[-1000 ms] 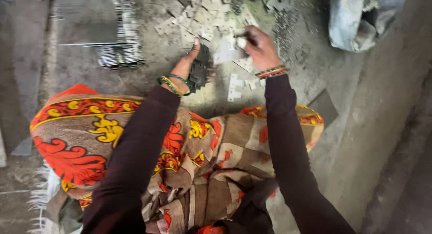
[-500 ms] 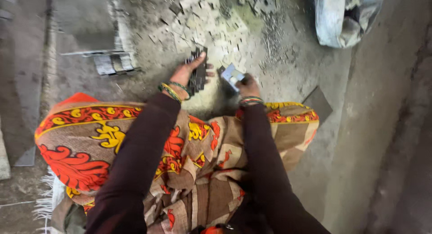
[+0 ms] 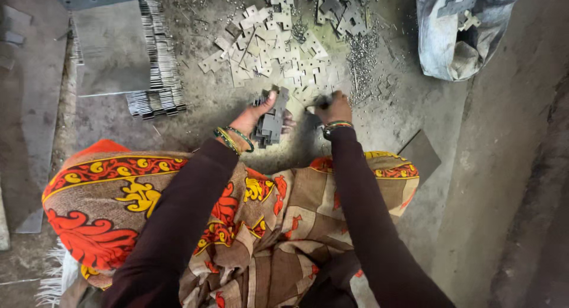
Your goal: The person sits on the floor and repeatedly picks up small metal parts, aligns them, and stacks them into neat piles. They also use a flat metal sheet to sweep debris into a sack.
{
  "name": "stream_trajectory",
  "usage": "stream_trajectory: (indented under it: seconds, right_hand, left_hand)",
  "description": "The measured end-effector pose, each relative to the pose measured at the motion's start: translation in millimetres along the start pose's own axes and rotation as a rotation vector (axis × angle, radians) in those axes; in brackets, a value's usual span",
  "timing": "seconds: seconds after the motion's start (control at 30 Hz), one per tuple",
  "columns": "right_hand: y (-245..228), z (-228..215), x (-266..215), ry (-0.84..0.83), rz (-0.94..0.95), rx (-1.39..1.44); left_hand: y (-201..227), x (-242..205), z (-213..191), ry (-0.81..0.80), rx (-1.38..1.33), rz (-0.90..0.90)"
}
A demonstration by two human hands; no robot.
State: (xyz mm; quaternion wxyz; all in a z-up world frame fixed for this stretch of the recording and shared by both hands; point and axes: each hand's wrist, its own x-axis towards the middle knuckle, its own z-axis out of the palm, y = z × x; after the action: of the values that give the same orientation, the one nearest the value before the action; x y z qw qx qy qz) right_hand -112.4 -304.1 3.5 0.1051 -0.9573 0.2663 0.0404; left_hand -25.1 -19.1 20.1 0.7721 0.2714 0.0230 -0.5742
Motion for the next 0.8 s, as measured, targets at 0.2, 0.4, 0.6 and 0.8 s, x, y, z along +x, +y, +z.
stream_trajectory:
  seconds: [0.2, 0.4, 0.6, 0.8]
  right_hand:
    - [-24, -20, -30, -0.161, 0.067, 0.657]
    - [-91, -47, -54, -0.146, -0.449, 0.444]
    - [-27, -46, 34, 0.097, -0.427, -0.152]
    - [10, -46, 28, -0.271, -0.093, 0.305]
  left_hand:
    - [-9, 7, -16, 0.316, -0.003, 0.079]
    - [-3, 11, -16, 0.326, -0.206, 0.15]
    - [9, 6, -9, 0.259, -0.136, 0.202]
    - [7, 8, -10, 0.303, -0.023, 0.224]
